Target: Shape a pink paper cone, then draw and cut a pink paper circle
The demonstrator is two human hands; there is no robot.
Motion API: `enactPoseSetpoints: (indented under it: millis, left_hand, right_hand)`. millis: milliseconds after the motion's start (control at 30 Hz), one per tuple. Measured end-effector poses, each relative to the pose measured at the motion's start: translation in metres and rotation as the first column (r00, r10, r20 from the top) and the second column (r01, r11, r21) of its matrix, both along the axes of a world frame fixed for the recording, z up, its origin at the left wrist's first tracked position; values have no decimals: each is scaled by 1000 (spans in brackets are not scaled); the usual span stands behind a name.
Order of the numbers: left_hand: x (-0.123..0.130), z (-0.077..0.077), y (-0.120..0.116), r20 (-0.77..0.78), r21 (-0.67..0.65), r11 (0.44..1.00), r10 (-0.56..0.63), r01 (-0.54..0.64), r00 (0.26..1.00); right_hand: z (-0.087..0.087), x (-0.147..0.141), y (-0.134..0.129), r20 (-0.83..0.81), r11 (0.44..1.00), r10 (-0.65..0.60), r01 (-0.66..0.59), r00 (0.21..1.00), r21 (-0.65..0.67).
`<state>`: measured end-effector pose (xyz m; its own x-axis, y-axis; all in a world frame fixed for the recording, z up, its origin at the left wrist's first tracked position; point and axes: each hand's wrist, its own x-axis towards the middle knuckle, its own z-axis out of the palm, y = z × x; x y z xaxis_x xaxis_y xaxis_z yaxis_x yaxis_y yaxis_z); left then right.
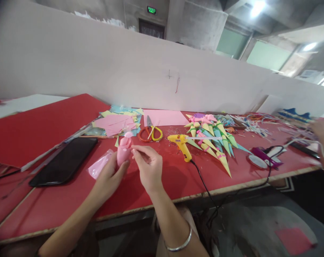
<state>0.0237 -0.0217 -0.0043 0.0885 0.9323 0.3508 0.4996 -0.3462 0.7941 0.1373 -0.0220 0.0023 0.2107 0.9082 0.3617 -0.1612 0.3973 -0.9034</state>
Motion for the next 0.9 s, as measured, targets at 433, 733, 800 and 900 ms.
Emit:
enactPoseSetpoints:
  millis: [433, 733, 800, 900]
  left_hand:
    - [3, -3, -1, 75, -19, 996, -82, 84, 994]
    - [3, -6, -2, 15, -30, 998, -50, 51, 999]
    - [3, -6, -2, 12, -24, 998, -58, 58, 998]
    - [2, -5, -2, 16, -22, 997, -68, 68, 998]
  right_hand:
    - [2, -2, -2, 75, 991, -16, 6, 997, 134]
    - [2, -1, 0, 107, 989, -20, 4, 994, 150]
    - [2, -1, 1, 98, 989, -3, -12, 995, 150]
    - [2, 0, 2, 98, 987, 28, -43, 995, 156]
